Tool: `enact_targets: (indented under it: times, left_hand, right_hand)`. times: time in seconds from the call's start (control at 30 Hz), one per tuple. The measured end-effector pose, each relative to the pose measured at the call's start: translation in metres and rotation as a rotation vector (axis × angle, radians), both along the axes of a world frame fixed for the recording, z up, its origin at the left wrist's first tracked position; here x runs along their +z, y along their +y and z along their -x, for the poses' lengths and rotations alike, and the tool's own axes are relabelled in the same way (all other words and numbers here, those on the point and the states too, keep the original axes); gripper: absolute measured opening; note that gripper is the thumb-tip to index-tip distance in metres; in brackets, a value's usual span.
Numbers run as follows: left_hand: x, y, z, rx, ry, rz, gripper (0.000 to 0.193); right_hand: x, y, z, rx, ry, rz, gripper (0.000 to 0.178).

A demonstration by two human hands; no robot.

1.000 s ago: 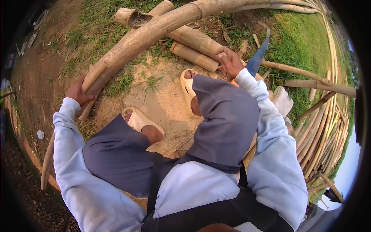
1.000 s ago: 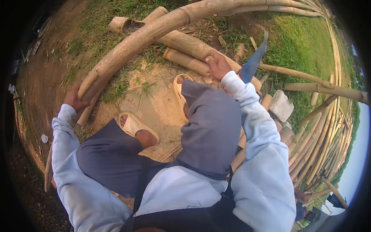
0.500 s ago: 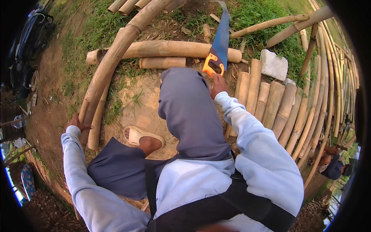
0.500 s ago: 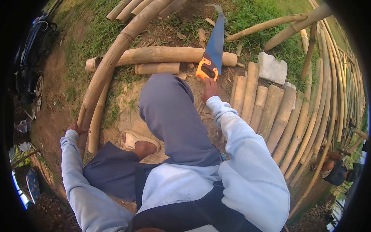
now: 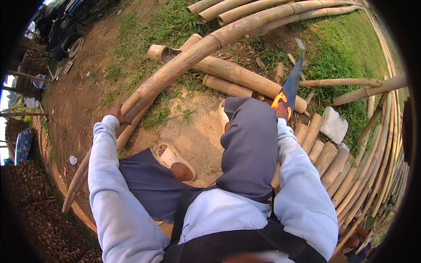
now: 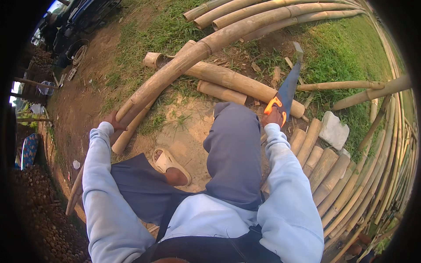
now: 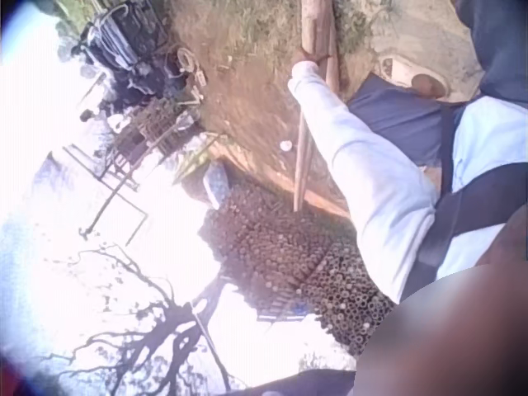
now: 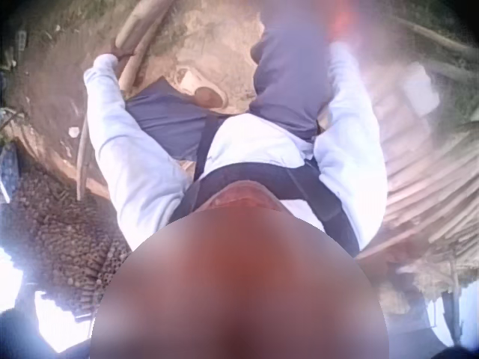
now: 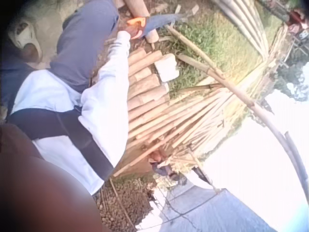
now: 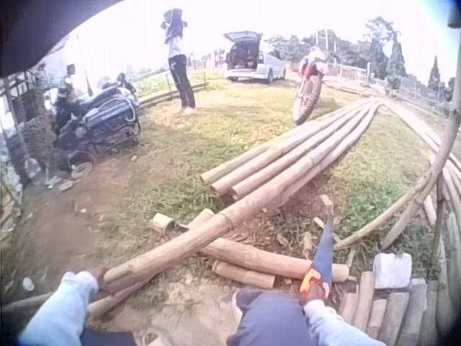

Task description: The person sits on the ground and uses a hand saw to cut bamboo poles. They position the bamboo between their legs, saw through it, and then move the cut pieces aside.

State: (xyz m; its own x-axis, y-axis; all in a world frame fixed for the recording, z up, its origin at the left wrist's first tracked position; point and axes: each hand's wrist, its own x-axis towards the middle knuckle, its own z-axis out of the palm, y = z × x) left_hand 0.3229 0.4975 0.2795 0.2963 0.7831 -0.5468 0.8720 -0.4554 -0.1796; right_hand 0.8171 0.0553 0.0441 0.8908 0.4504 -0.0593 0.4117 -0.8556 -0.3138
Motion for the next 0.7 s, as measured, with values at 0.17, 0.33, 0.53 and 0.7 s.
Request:
enact_targets:
  times: [0.17,0.33,0.53,0.7]
  left_hand:
    - [-0.002,0.0,0.005,-0.048,-0.158,0.026,0.102]
    - [-0.025,0.014,0.01,-0.066,-0.194,0.024,0.094]
    - [-0.04,0.029,0.007,-0.064,-0.203,0.098,0.103]
    - [-0.04,0.027,0.008,-0.1,-0.228,0.079,0.106]
  right_hand:
    - [0.103,-0.032,0.017,-0.295,-0.308,-0.453,0.027]
    - [0.261,-0.072,0.071,-0.069,-0.331,-0.818,0.017]
    - [0.384,-0.053,0.144,0.255,-0.026,-1.169,0.011]
    - [0.377,0.015,0.193,0.399,0.386,-1.356,0.013]
